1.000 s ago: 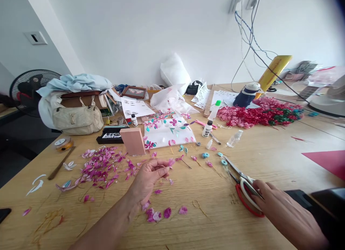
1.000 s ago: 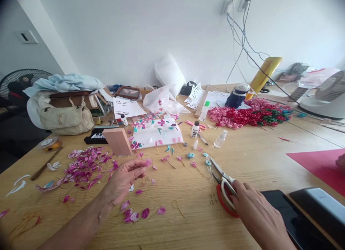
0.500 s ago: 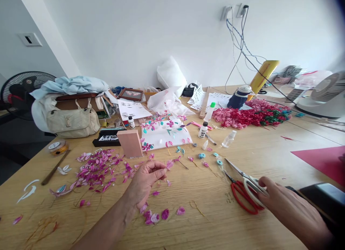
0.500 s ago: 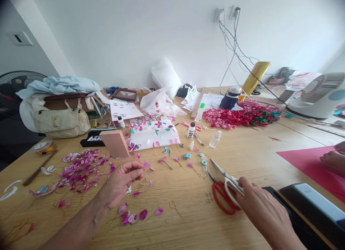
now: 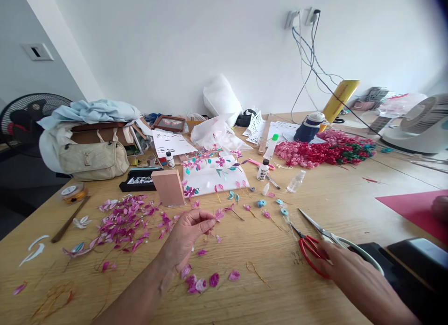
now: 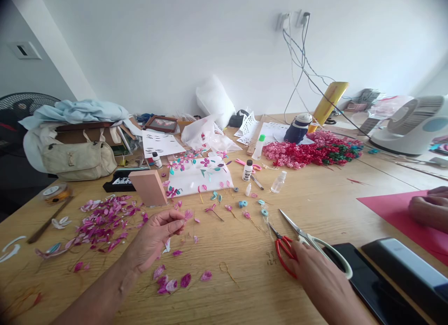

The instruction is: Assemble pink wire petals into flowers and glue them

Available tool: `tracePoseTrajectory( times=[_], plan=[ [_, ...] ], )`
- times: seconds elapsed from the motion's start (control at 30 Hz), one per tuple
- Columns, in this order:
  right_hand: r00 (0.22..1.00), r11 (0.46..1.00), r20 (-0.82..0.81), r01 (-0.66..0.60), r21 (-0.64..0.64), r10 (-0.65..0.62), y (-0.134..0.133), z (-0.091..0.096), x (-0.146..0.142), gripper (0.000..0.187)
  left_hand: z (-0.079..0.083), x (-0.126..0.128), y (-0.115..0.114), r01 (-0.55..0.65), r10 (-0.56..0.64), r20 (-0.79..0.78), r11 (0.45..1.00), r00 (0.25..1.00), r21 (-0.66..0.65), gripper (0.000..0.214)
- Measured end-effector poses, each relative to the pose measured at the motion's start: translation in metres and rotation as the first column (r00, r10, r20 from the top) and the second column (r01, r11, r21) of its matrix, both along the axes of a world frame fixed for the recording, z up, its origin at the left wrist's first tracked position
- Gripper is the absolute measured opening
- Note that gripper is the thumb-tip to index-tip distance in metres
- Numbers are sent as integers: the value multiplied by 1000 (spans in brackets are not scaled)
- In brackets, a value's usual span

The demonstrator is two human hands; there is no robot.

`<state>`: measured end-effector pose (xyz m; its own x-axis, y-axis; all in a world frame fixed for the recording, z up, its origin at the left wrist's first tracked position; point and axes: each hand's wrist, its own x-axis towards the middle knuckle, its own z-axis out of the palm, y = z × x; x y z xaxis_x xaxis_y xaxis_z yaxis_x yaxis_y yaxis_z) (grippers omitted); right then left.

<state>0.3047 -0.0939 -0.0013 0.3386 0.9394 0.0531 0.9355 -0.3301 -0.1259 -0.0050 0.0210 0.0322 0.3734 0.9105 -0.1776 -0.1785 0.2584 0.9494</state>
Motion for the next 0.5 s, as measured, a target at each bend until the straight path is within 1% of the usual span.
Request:
tracePoseTrajectory(
  times=[0.1, 0.2, 0.27, 0.5],
  plan=[
    [1000, 991, 22, -3, -130, 6, 3, -10, -9, 16, 0, -1, 0, -5, 5, 3, 1000, 1000, 3, 12],
    [999, 989, 55, 13, -147, -5, 5, -18, -9, 16, 1, -1, 0, 4, -4, 16, 1000, 1000, 4, 12],
    [998, 988, 64, 28, -153, -18, 7, -20, -8, 15, 1, -1, -1, 10, -10, 28, 1000, 1000, 0, 12],
    [995, 969, 83, 70, -239, -51, 16, -19, -6, 15, 2, 0, -2, 9, -9, 34, 1000, 999, -16, 13]
  ],
)
